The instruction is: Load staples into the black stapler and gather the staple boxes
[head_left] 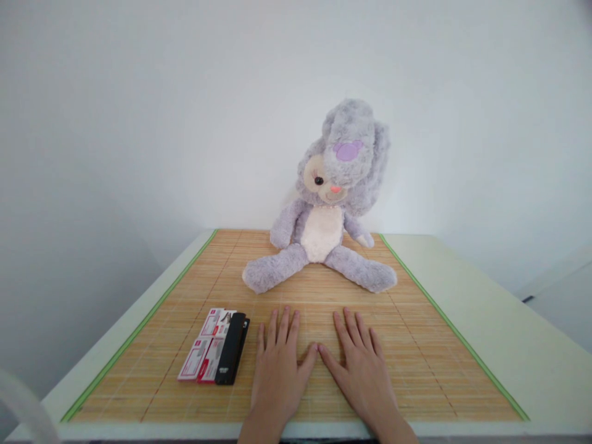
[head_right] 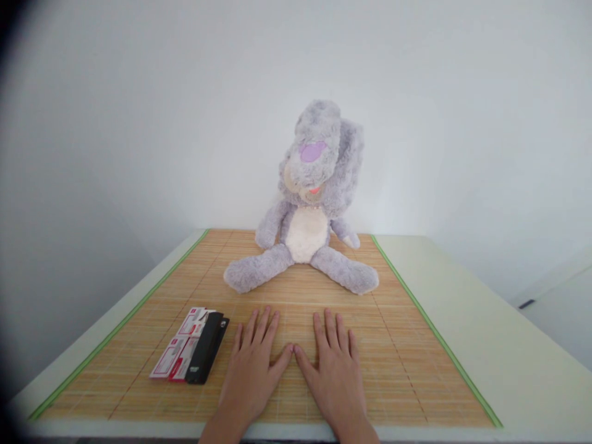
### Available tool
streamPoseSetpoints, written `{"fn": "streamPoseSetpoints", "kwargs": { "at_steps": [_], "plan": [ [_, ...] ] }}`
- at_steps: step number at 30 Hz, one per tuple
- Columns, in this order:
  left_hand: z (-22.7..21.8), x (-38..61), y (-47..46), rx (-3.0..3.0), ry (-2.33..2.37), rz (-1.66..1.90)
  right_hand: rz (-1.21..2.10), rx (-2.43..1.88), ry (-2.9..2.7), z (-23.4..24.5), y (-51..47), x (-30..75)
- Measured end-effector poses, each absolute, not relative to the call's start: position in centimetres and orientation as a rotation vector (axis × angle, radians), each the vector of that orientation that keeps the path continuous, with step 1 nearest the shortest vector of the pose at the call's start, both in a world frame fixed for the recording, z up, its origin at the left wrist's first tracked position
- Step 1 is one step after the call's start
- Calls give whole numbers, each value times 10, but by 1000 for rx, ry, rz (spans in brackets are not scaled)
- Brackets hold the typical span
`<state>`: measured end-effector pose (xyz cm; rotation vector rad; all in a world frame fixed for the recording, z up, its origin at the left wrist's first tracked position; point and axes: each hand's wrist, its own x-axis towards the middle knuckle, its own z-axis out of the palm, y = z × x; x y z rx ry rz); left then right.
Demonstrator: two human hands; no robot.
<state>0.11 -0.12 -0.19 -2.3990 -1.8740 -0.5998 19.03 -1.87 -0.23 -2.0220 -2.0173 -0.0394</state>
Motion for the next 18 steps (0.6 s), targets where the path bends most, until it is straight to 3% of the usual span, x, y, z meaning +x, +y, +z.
{"fn": "streamPoseSetpoints", "kwargs": {
  "at_steps": [12,18],
  "plan": [
    [-6,1,-6,-2473,-1781,-629,1,-2003,-1988,0,-17,193],
    [-11,2,-30,-2535,-1612,-629,219,-1925,-1832,28,-5,170]
  ]
}}
